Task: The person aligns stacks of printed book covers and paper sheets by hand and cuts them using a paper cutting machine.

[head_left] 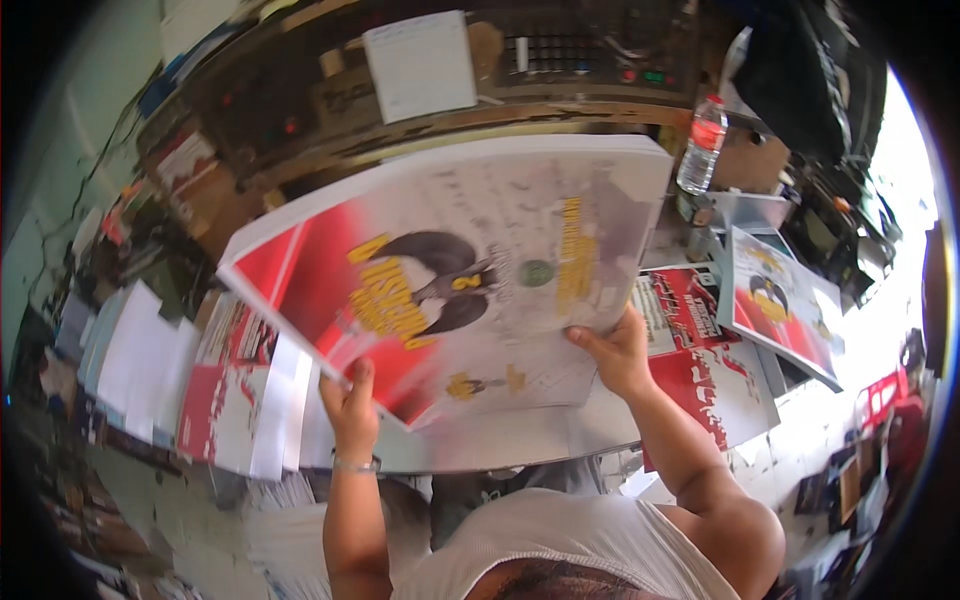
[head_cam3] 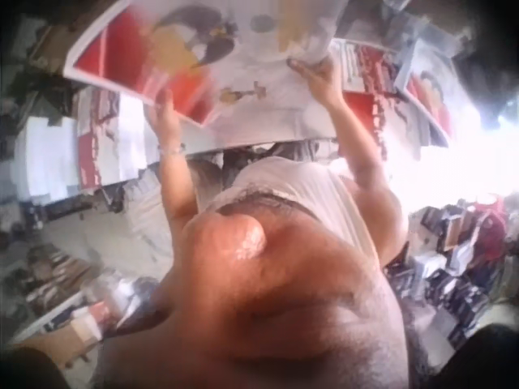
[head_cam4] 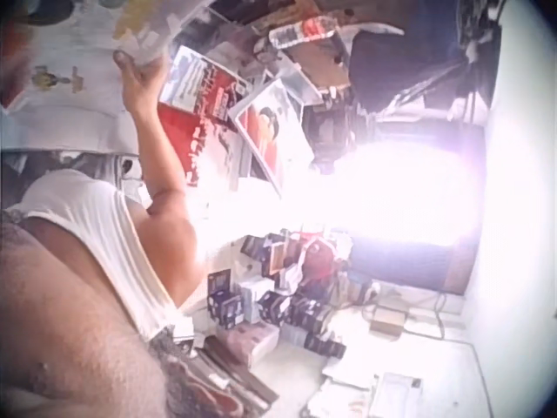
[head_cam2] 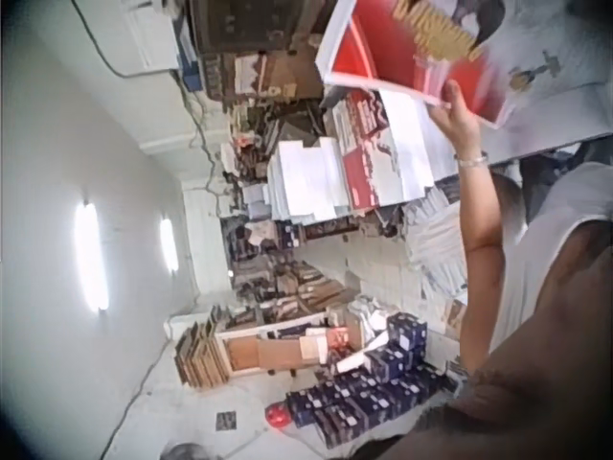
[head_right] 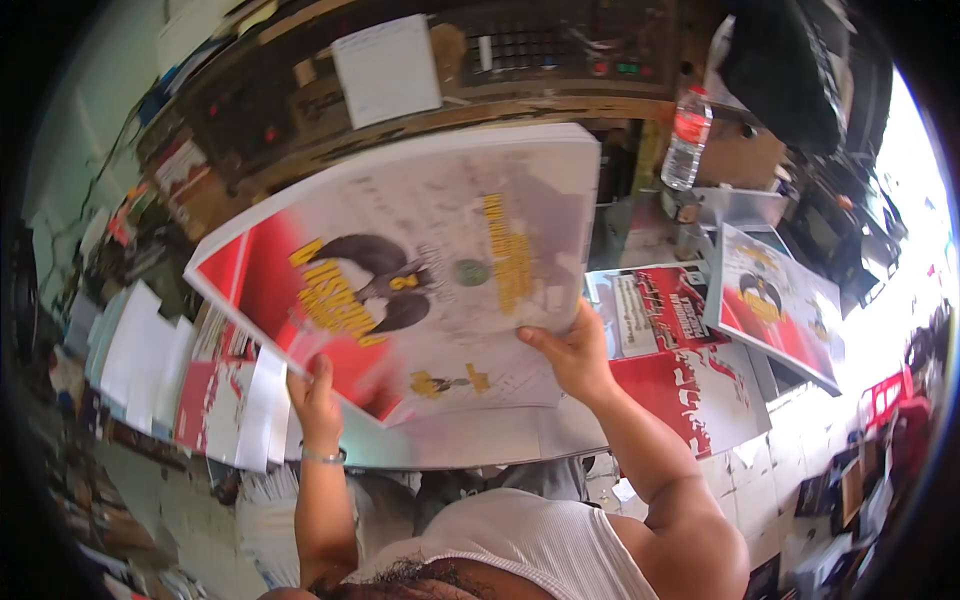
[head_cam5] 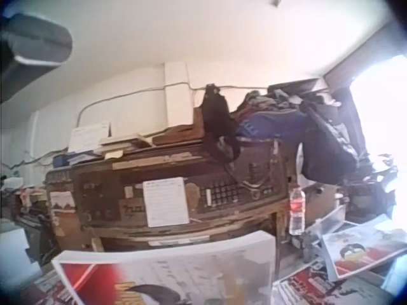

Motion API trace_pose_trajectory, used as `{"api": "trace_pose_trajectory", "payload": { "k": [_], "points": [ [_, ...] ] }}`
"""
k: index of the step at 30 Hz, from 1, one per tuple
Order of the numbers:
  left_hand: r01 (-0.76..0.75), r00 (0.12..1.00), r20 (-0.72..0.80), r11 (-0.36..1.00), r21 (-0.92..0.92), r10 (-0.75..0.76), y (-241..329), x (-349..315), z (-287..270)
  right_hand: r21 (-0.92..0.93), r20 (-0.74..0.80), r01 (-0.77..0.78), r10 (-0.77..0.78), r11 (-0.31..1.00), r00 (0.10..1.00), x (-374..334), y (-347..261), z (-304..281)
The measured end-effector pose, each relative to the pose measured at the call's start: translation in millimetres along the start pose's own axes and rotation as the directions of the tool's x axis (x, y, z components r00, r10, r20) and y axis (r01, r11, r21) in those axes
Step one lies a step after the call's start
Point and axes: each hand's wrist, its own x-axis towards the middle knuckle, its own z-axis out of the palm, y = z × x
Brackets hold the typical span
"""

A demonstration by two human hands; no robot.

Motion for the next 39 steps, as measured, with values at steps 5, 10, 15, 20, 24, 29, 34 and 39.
{"api": "trace_pose_trajectory", "payload": {
  "k": [5,10,15,20,24,29,34,39],
  "points": [
    [0.069,0.995,-0.060,0.989,-0.130,-0.077,-10,-7,-8,-0.040,0.059,0.017,-0.015,0.999,0.998,-5,7,-1],
    [0.183,0.943,-0.292,0.982,0.051,-0.161,-11,-20,8,-0.110,-0.116,0.053,-0.066,0.993,0.991,-15,4,9],
    [0.124,0.944,-0.322,0.980,0.153,-0.069,-22,-35,12,-0.160,-0.222,0.150,-0.183,0.976,0.958,-22,18,27],
    [0.168,0.952,-0.282,0.975,0.144,-0.122,-11,-36,16,-0.162,-0.225,0.155,-0.190,0.974,0.956,-20,23,26],
    [0.161,0.947,-0.300,0.978,0.134,-0.114,-13,-40,11,-0.258,-0.207,0.181,-0.238,0.949,0.949,-26,23,24],
    [0.183,0.965,-0.177,0.981,-0.066,-0.192,-23,-29,-11,0.124,-0.027,-0.005,0.009,0.992,1.000,-11,31,-8],
    [0.121,0.988,-0.051,0.940,-0.319,-0.144,-27,-21,-8,0.104,0.061,-0.005,-0.001,0.995,0.998,-1,27,-1],
    [0.175,0.984,0.044,0.979,-0.101,-0.171,-34,-22,-14,0.080,0.048,0.012,-0.016,0.997,0.999,-6,27,0]
  ]
}}
